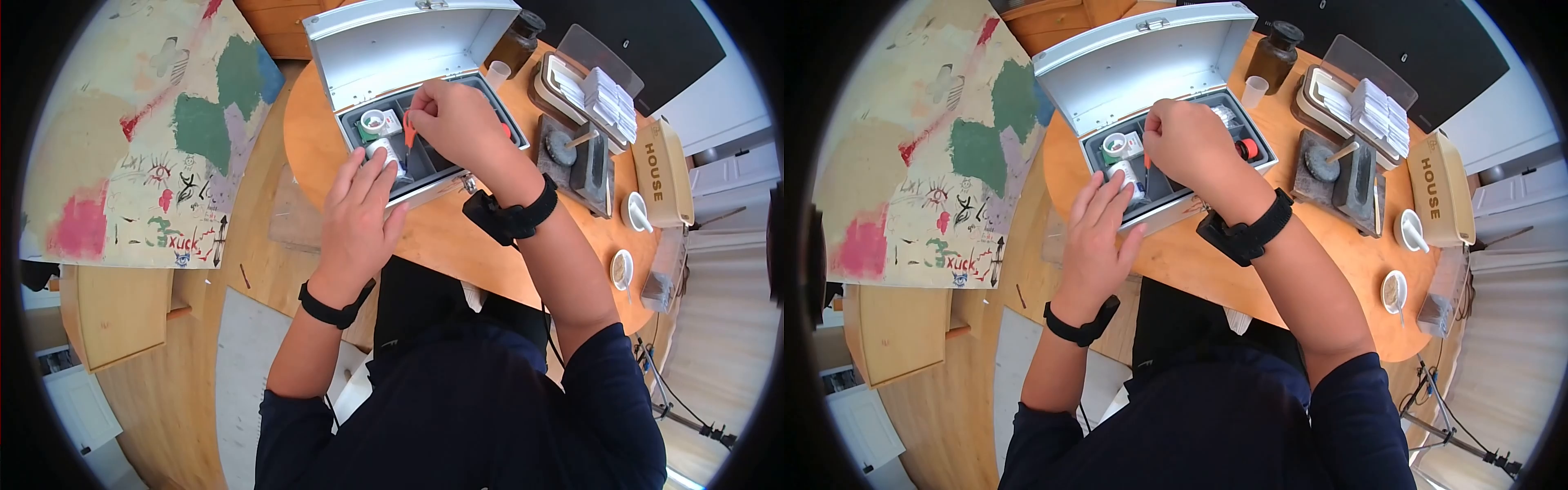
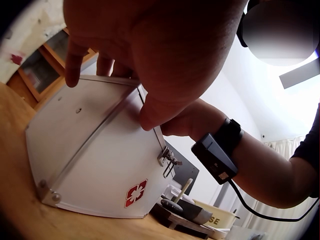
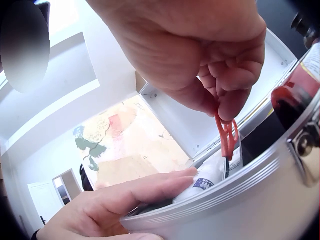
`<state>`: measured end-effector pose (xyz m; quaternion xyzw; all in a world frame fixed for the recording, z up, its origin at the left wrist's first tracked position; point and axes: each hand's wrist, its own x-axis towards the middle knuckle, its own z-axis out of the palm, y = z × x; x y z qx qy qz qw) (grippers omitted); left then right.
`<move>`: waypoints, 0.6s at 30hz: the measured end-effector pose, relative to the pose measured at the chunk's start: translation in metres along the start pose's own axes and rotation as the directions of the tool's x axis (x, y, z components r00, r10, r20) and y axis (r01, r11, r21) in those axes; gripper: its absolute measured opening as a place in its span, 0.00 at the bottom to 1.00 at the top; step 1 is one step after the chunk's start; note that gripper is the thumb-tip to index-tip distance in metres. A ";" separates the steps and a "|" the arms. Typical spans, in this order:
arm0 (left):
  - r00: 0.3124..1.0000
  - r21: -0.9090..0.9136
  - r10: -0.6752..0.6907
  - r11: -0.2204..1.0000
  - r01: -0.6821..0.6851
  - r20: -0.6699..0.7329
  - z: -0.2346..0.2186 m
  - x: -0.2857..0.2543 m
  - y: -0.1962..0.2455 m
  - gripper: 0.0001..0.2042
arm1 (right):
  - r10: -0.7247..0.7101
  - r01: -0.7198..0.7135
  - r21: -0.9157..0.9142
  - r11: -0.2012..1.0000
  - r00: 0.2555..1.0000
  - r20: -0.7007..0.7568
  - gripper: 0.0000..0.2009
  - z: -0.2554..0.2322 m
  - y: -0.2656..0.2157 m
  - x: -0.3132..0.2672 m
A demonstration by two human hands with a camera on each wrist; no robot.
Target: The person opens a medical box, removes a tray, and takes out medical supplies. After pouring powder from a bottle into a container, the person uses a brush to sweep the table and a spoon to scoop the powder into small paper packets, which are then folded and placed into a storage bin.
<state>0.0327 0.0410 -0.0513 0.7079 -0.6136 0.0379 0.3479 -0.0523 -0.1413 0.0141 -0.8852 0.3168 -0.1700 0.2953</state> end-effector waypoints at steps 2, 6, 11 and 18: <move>1.000 0.000 -0.001 1.000 0.001 0.002 -0.001 0.000 0.000 0.22 | -0.040 0.041 0.028 0.999 0.998 -0.040 0.06 0.000 0.002 -0.003; 1.000 -0.011 -0.002 1.000 0.002 0.000 -0.001 -0.001 -0.001 0.23 | -0.182 0.205 0.108 0.973 0.966 -0.185 0.05 0.004 0.011 -0.014; 1.000 -0.025 -0.002 1.000 0.002 -0.013 0.001 -0.001 -0.001 0.23 | -0.273 0.314 0.139 0.939 0.928 -0.255 0.05 0.004 0.019 -0.022; 1.000 -0.010 0.003 1.000 -0.003 -0.007 -0.001 -0.001 -0.002 0.23 | -0.463 0.473 -0.012 0.881 0.856 -0.230 0.05 0.011 0.029 -0.026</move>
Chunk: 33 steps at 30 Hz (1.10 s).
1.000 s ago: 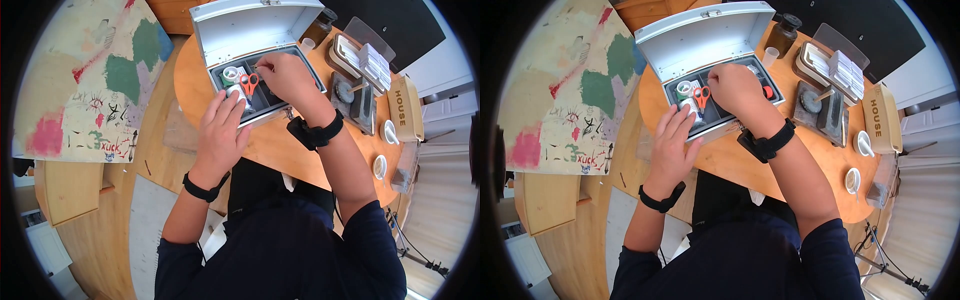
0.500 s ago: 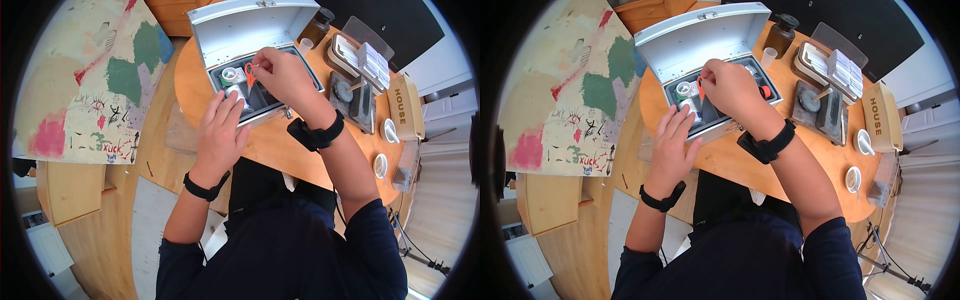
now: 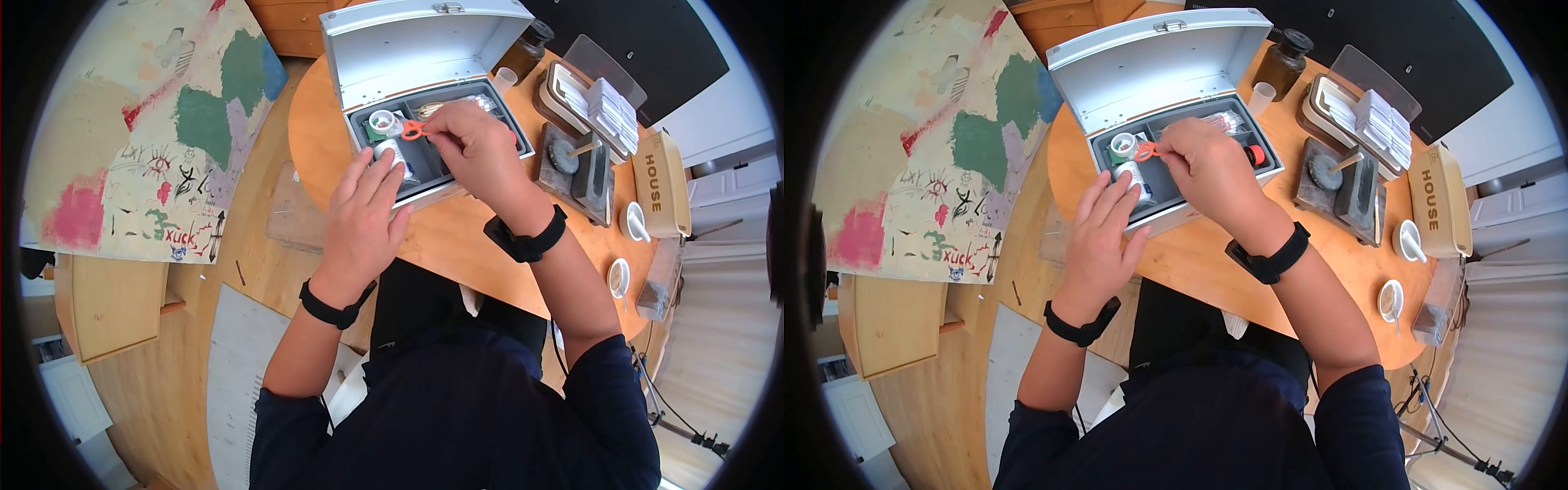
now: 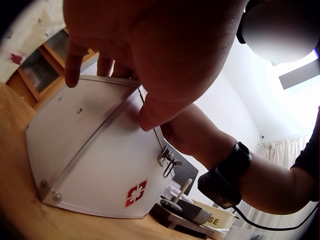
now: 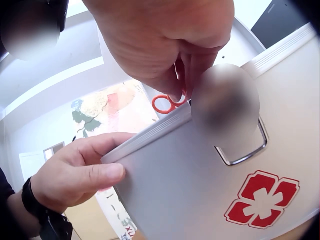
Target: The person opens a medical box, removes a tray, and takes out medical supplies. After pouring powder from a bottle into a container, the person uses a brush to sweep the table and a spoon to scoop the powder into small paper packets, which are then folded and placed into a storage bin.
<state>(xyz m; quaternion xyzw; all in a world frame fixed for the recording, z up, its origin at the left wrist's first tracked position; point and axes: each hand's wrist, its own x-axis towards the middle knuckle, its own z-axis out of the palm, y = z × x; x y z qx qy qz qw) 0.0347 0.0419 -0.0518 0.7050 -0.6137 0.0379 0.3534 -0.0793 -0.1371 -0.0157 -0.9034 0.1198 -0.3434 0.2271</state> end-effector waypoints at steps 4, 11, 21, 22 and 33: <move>1.000 -0.006 0.000 1.000 0.000 -0.003 0.001 -0.001 0.000 0.23 | -0.019 0.019 -0.016 1.000 0.999 0.029 0.06 0.002 -0.004 -0.009; 1.000 -0.014 -0.008 1.000 0.008 -0.003 0.002 -0.001 0.000 0.24 | -0.084 0.113 -0.132 0.985 0.974 0.210 0.09 -0.002 -0.011 -0.014; 1.000 -0.034 -0.018 0.999 0.018 -0.007 0.001 0.000 0.000 0.23 | -0.082 0.126 -0.188 0.974 0.971 0.224 0.11 -0.003 -0.012 -0.019; 1.000 -0.036 -0.024 0.999 0.024 0.000 0.001 0.000 0.000 0.23 | -0.081 0.123 -0.191 0.974 0.973 0.218 0.11 -0.004 -0.013 -0.020; 0.953 0.183 0.110 0.981 -0.059 -0.282 -0.064 0.069 -0.022 0.30 | 0.031 -0.038 -0.097 0.995 0.997 -0.073 0.12 -0.053 -0.035 -0.088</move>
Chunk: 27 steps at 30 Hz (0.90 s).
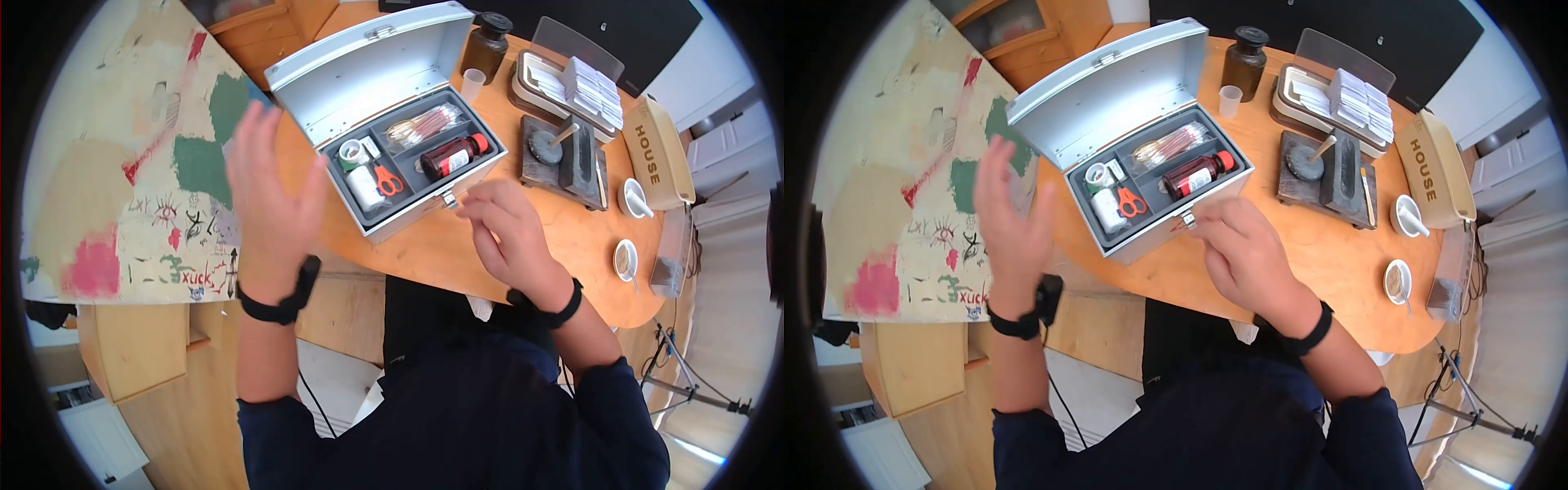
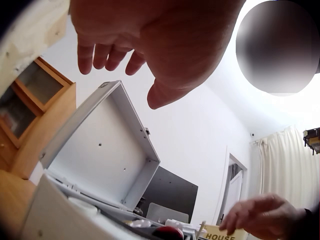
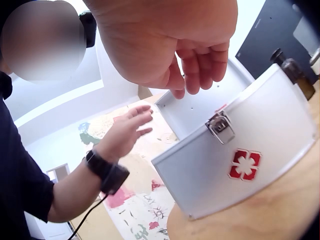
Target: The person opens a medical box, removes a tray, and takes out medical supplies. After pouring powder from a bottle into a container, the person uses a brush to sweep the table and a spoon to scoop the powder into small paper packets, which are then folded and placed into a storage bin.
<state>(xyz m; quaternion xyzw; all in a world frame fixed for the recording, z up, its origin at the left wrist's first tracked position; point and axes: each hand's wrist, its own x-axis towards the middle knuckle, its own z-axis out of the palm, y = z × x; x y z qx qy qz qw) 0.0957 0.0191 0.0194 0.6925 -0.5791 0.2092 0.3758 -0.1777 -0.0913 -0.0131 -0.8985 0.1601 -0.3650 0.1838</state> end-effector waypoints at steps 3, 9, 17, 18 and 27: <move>0.994 -0.200 -0.108 0.975 0.100 -0.030 0.005 0.043 -0.012 0.28 | 0.119 -0.118 -0.010 0.993 0.992 0.048 0.12 -0.013 0.006 -0.043; 0.962 -0.570 -0.229 0.775 0.275 0.152 0.012 0.043 -0.013 0.20 | 0.267 -0.270 -0.051 0.962 0.962 -0.059 0.10 -0.033 0.008 -0.087; 0.938 -0.257 0.054 0.966 0.039 0.343 -0.010 -0.022 0.041 0.18 | 0.313 -0.312 0.023 0.950 0.943 -0.115 0.09 -0.034 0.021 -0.090; 0.938 -0.252 0.047 0.967 0.043 0.342 -0.007 -0.026 0.047 0.18 | 0.305 -0.299 0.061 0.952 0.944 -0.126 0.08 -0.031 0.024 -0.086; 0.939 -0.018 0.067 0.998 -0.065 0.337 0.013 -0.052 0.071 0.16 | 0.520 -0.639 0.734 0.231 0.719 0.462 0.14 0.050 0.045 -0.039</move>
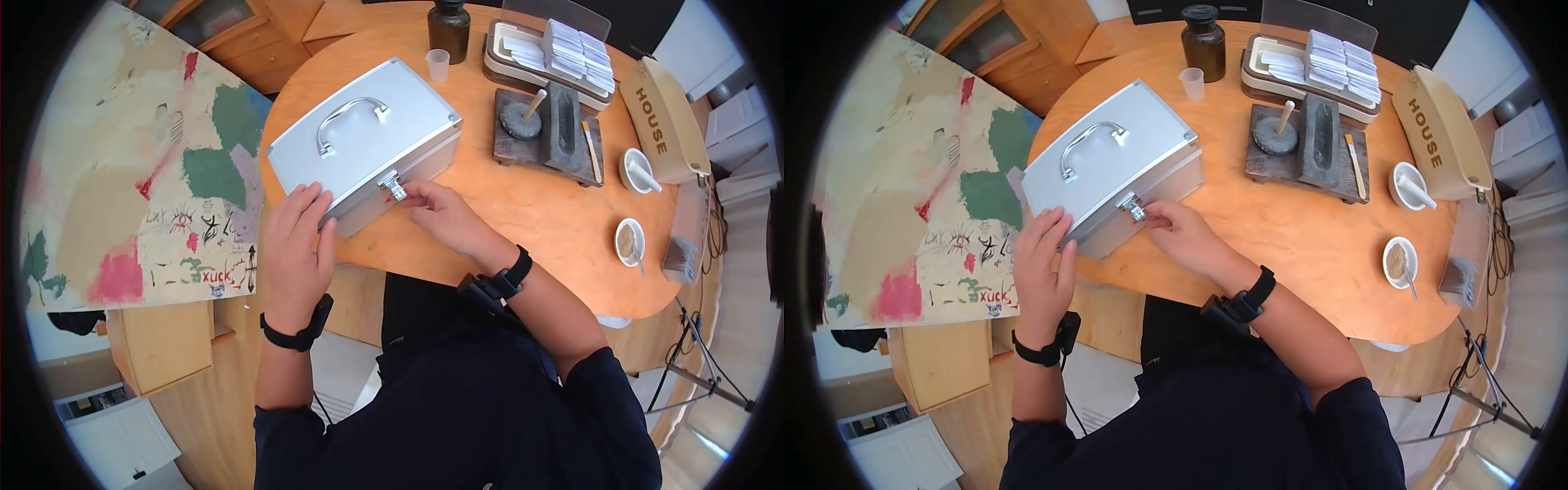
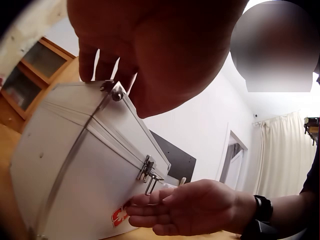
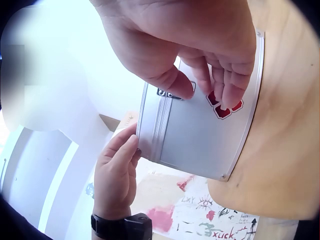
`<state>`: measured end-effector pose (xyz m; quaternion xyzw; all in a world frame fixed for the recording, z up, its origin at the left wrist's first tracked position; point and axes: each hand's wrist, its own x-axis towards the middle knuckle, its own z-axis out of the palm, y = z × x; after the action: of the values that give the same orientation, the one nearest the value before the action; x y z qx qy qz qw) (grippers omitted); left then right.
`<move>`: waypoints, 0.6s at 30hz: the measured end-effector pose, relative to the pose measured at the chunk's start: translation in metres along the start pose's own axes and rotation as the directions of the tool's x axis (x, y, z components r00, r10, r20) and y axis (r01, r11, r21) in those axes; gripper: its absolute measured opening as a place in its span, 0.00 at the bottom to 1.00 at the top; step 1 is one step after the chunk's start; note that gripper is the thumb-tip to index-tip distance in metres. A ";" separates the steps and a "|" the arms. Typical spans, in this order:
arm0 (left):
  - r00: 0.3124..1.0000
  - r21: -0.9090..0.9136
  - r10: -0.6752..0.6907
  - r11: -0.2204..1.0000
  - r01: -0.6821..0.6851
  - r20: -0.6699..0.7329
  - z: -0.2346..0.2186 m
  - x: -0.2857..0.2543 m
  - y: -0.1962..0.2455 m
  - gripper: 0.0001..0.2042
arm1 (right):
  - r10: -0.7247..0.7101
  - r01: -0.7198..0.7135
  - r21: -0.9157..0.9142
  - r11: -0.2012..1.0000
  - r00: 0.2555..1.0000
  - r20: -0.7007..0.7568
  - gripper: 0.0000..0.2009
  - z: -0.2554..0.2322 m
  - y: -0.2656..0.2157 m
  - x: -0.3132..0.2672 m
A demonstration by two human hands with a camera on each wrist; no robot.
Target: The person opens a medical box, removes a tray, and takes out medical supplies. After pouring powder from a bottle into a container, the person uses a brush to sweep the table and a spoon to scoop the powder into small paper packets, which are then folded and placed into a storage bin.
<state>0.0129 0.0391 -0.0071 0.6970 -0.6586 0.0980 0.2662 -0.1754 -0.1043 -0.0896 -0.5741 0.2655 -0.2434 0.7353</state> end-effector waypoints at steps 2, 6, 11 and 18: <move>1.000 -0.019 0.001 1.000 -0.001 -0.014 0.002 0.000 0.000 0.17 | 0.046 -0.038 -0.102 0.994 0.996 0.072 0.13 0.003 0.001 0.004; 1.000 -0.034 -0.026 0.999 0.026 -0.014 0.003 0.000 0.004 0.17 | 0.132 -0.119 -0.100 0.988 0.982 0.135 0.13 -0.005 -0.023 -0.007; 0.998 -0.014 -0.062 0.998 0.061 -0.031 0.006 0.000 0.009 0.17 | -0.021 0.021 -0.149 0.989 1.000 0.006 0.02 -0.005 -0.022 0.006; 0.997 0.004 -0.079 0.997 0.079 -0.021 0.007 -0.001 0.011 0.17 | -0.151 0.131 -0.206 0.970 0.985 -0.081 0.11 -0.004 -0.002 0.022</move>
<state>0.0007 0.0367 -0.0112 0.7219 -0.6276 0.0964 0.2751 -0.1624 -0.1223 -0.0907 -0.6503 0.2820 -0.2944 0.6410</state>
